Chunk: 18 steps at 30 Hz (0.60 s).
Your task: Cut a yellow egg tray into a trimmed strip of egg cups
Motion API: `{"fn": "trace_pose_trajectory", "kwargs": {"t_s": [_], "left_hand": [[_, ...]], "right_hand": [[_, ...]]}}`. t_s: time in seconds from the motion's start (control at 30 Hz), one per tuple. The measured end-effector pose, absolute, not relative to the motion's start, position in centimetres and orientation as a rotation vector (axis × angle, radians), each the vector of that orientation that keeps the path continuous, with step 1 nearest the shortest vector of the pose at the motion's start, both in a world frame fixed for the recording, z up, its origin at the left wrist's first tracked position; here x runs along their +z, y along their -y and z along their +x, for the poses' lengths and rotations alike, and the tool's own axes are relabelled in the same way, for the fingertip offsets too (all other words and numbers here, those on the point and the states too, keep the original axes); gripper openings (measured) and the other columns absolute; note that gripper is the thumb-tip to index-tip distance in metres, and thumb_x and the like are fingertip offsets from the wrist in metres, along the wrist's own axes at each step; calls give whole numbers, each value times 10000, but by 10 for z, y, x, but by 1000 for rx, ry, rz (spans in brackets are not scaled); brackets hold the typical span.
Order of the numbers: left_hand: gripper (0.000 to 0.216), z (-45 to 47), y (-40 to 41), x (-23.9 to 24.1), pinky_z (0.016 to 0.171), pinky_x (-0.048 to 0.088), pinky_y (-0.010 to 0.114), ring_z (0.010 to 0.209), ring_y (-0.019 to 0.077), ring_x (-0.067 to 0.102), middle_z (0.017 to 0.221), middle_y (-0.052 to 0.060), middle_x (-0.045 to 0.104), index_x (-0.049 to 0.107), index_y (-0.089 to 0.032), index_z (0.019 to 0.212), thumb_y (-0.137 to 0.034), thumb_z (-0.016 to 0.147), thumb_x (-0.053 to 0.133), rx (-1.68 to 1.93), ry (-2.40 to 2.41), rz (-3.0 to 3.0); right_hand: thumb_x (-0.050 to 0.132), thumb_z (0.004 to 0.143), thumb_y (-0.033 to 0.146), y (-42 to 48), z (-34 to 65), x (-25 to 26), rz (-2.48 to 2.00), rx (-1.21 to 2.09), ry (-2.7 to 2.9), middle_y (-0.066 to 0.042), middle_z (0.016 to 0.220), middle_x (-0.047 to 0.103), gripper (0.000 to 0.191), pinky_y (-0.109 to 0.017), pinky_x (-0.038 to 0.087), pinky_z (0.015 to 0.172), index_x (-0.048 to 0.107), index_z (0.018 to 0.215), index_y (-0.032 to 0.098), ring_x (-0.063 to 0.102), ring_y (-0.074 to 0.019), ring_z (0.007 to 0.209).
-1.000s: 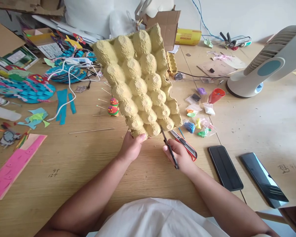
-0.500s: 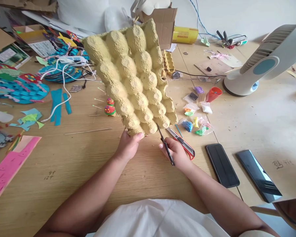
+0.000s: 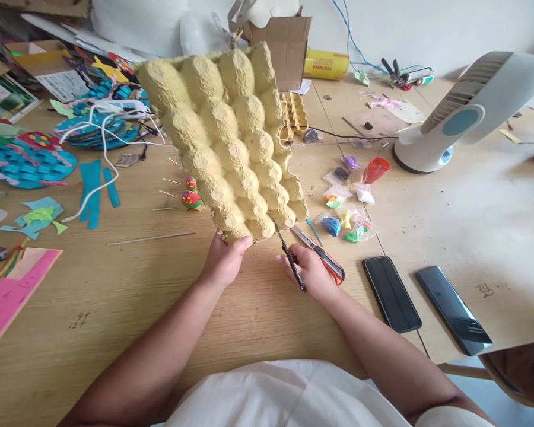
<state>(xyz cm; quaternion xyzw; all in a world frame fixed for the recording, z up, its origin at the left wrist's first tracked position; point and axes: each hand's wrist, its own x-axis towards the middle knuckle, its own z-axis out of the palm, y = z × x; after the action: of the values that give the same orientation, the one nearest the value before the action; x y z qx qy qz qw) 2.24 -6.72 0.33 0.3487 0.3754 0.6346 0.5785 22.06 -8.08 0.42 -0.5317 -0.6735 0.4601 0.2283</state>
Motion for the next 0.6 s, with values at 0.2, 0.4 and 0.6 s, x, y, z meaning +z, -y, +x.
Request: {"fn": "trace_pose_trajectory", "kwargs": {"t_s": [0.2, 0.4, 0.6], "left_hand": [[405, 19, 69, 2, 981, 545, 423, 1213, 275, 635, 1147, 49, 738, 682, -256, 1092, -317, 707, 794, 1452, -847, 858], [457, 16, 69, 2, 937, 565, 439, 1147, 286, 663, 1084, 51, 749, 692, -254, 1103, -346, 672, 812, 1428, -833, 860], [440, 11, 70, -2, 966, 552, 447, 1177, 294, 653, 1119, 54, 745, 688, -259, 1105, -355, 693, 808, 1409, -817, 914]], "right_hand": [[646, 862, 660, 82, 230, 6, -1371, 1503, 1727, 66, 579, 457, 501, -242, 271, 505, 420, 707, 240, 414, -108, 539], [526, 853, 800, 91, 234, 21, -1228, 1768, 1584, 52, 610, 493, 577, -257, 370, 549, 434, 759, 239, 481, -120, 562], [535, 860, 785, 97, 230, 15, -1247, 1736, 1566, 61, 604, 457, 562, -255, 322, 511, 424, 761, 243, 438, -114, 539]]}}
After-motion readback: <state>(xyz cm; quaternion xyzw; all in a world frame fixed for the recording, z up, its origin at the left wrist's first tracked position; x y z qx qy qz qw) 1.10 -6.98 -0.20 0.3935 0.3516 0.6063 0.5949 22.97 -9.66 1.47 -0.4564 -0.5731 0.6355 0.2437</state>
